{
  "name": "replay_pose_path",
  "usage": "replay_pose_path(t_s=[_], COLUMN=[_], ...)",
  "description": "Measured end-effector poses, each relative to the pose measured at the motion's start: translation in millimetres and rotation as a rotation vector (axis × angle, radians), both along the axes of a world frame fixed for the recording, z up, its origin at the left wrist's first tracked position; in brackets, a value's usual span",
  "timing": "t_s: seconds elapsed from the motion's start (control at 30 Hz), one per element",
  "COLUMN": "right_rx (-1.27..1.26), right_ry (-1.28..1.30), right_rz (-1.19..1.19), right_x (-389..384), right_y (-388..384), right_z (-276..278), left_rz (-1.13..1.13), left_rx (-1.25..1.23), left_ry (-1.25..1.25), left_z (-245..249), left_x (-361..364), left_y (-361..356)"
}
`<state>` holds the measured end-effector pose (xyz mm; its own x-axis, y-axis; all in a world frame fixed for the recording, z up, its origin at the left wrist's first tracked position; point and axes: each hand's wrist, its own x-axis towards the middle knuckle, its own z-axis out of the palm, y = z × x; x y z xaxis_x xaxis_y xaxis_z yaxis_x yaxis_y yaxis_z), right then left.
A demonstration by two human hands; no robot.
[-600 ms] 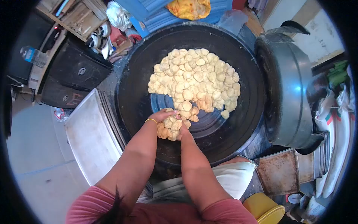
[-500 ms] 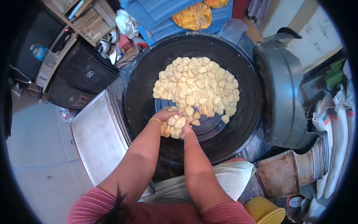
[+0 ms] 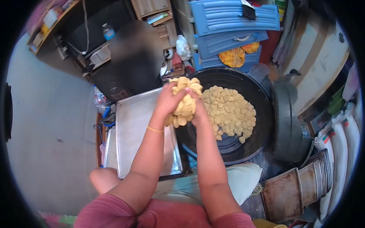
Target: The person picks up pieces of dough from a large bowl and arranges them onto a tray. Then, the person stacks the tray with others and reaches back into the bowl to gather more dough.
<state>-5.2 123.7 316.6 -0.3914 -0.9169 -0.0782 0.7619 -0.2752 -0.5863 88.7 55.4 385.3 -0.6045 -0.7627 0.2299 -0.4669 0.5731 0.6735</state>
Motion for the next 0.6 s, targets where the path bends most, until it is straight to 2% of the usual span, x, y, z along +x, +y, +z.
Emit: replay_pose_path(t_s=[0.1,0.17,0.23,0.27,0.3,0.33,0.37,0.43,0.47,0.5,0.53,0.57,0.6], right_rx=[0.083,0.121,0.495,0.817,0.716,0.721,0.728,0.655,0.647,0.642,0.646,0.565,0.482], right_ry=[0.073,0.294,1.056,1.609,1.59,1.589,1.593,1.565,1.501,1.436,1.45,1.536,1.617], right_rz=[0.07,0.098,0.155,0.009,-0.185,-0.151,-0.119,-0.035,-0.062,-0.086,-0.077,-0.174,-0.269], right_x=[71.4,110.3,138.1,161.1,170.5,173.7,173.5,158.3,149.6,143.6,139.1,136.3,136.1], right_y=[-27.5,-56.2,-53.2,-54.3,-52.1,-52.0,-51.9,-56.3,-57.3,-59.1,-64.8,-72.0,-78.5], right_z=[11.9,-21.9,-29.4,-40.0,-51.4,-46.7,-41.8,-41.2,-35.9,-30.7,-29.1,-27.4,-27.6], left_rz=[0.127,0.188,0.23,0.246,0.349,0.449,0.462,0.136,0.117,0.124,0.144,0.167,0.216], left_rx=[0.001,0.106,0.223,0.226,0.166,0.109,0.113,0.384,0.473,0.48,0.559,0.638,0.34], left_ry=[0.125,0.204,0.186,0.194,0.014,-0.158,-0.143,0.32,0.51,0.526,0.627,0.721,0.558], left_z=[-9.6,-33.8,-99.1,-99.5,-90.0,-83.7,-96.8,-150.2,-161.0,-156.5,-148.5,-141.0,-155.4], left_x=[79.0,128.5,169.6,186.5,200.8,211.7,223.1,245.4,250.7,253.3,255.7,259.2,264.0], left_y=[-27.0,-39.1,-60.4,-49.8,-37.4,-33.9,-49.5,-90.2,-96.2,-94.8,-90.7,-89.0,-102.9])
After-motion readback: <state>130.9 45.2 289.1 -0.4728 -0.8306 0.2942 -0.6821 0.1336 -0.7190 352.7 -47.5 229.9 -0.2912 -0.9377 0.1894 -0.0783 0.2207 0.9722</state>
